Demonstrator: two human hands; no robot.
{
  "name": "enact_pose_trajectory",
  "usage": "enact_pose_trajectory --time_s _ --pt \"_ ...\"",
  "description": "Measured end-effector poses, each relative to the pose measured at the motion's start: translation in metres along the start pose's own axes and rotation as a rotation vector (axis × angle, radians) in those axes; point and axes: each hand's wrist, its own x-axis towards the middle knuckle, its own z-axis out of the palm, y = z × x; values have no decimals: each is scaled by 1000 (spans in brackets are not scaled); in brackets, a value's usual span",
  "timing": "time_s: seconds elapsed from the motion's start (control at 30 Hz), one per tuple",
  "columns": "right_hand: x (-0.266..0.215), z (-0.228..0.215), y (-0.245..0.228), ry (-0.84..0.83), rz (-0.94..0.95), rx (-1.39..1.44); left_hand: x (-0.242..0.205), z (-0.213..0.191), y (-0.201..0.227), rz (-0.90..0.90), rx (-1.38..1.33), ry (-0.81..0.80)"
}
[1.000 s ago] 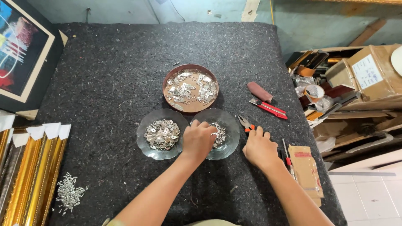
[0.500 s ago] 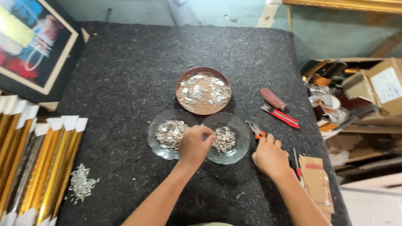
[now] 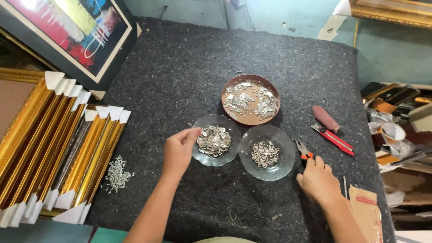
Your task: Sorting small metal frame hardware components into different containers and using pliers to adjust specific pieces.
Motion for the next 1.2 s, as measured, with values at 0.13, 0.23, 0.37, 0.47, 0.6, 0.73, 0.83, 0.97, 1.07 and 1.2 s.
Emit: enact_pose_trajectory --time_s 0.13,0.23,0.37,0.47,0.6,0.73,0.83,0.97,1.07,1.2 --pt "-5 -3 0 -4 -5 7 -2 -8 -8 -23 28 10" --pt "-2 5 6 39 -32 -8 -5 -10 -9 -69 38 11" --pt "-5 0 2 41 -16 -3 1 -2 -7 -105 49 -16" --pt "-5 -2 0 27 9 -15 12 10 -9 -44 65 -53" --pt "1 0 1 40 30 14 33 31 -6 154 141 -106" --pt "-16 -45 -18 14 114 233 61 54 -2 258 220 -161" --pt "-16 -59 -24 -60 311 432 84 74 1 328 343 -185" --pt "-3 -58 -27 196 186 441 116 107 -5 523 438 -175" --pt "11 -67 -38 215 145 462 138 134 -12 640 525 -145" --pt "36 -74 -53 322 -48 492 164 167 -22 898 639 -31"
